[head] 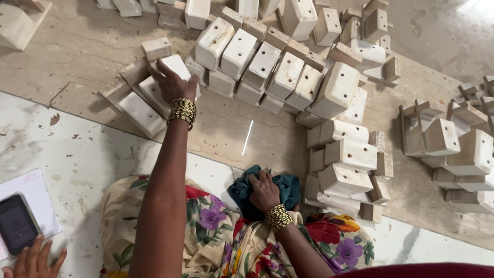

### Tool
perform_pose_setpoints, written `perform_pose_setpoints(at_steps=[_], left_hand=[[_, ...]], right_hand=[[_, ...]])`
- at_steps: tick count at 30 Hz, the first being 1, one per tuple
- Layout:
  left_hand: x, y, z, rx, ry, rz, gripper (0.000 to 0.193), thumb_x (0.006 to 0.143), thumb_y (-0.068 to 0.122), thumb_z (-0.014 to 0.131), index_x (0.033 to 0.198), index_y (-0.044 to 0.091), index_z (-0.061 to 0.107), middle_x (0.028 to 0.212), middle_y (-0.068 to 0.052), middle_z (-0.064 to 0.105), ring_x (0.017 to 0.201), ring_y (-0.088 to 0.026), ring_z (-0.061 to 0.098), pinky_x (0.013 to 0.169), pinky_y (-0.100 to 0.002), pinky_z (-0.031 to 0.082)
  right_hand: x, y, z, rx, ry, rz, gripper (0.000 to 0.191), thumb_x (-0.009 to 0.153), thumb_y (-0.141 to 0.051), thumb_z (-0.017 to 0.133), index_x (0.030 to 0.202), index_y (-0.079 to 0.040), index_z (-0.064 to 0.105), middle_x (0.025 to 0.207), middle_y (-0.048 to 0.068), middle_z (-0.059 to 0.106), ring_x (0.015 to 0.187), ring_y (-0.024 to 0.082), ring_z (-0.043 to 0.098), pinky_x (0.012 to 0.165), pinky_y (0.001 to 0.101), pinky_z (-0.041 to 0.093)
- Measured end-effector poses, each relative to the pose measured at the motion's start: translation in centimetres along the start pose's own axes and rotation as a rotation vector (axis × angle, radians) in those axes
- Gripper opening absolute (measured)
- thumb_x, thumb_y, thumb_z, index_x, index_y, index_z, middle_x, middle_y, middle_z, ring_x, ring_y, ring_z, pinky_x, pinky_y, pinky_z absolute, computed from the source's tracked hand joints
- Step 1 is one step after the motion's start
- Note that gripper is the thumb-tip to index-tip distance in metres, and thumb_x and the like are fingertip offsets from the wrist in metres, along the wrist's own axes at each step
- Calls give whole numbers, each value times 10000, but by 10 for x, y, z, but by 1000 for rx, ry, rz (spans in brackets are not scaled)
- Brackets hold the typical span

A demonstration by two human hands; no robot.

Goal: The person sits on the floor and wipes white wooden blocks one at a time with a teal cloth, then stacks the wiped blocks into piles on the floor beside them. A phone and notebook lie on the floor nearby while they continue wiping and stacking.

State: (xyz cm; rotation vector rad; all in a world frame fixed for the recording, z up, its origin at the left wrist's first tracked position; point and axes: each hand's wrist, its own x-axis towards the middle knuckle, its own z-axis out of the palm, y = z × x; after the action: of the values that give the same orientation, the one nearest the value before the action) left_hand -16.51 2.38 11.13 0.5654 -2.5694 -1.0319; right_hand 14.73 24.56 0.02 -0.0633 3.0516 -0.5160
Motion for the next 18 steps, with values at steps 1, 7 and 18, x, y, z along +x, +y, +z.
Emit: perform_pose_setpoints(at_steps=[1,7,18], left_hand=[[5,3,2,-54,-32,-34,1199,675,404,960,1556,204,172,1648,-305,168,1419,-440,441,1014,-516,528],[24,15,25,-180,-25,-141,1175,749,346,953,1558,218,110,1617,-368,-2,1503,-523,153,1069,-534,470],[-5,6,35,45,95,177,1044,957,743,587,1654,133,103,1675,-307,-25,1555,-509,20,1264,-621,138]], right_hand=[[0,-1,0,5,8,-8,468,688,-51,663,1141,-167,673,1162,131,579,1105,377,570,746,459,561],[3,-5,-5,24,8,-28,463,683,-46,654,1130,-163,672,1151,133,581,1094,376,574,744,459,561],[3,-8,-2,31,0,-42,448,696,-39,651,1124,-165,684,1179,136,577,1111,366,557,750,453,564]])
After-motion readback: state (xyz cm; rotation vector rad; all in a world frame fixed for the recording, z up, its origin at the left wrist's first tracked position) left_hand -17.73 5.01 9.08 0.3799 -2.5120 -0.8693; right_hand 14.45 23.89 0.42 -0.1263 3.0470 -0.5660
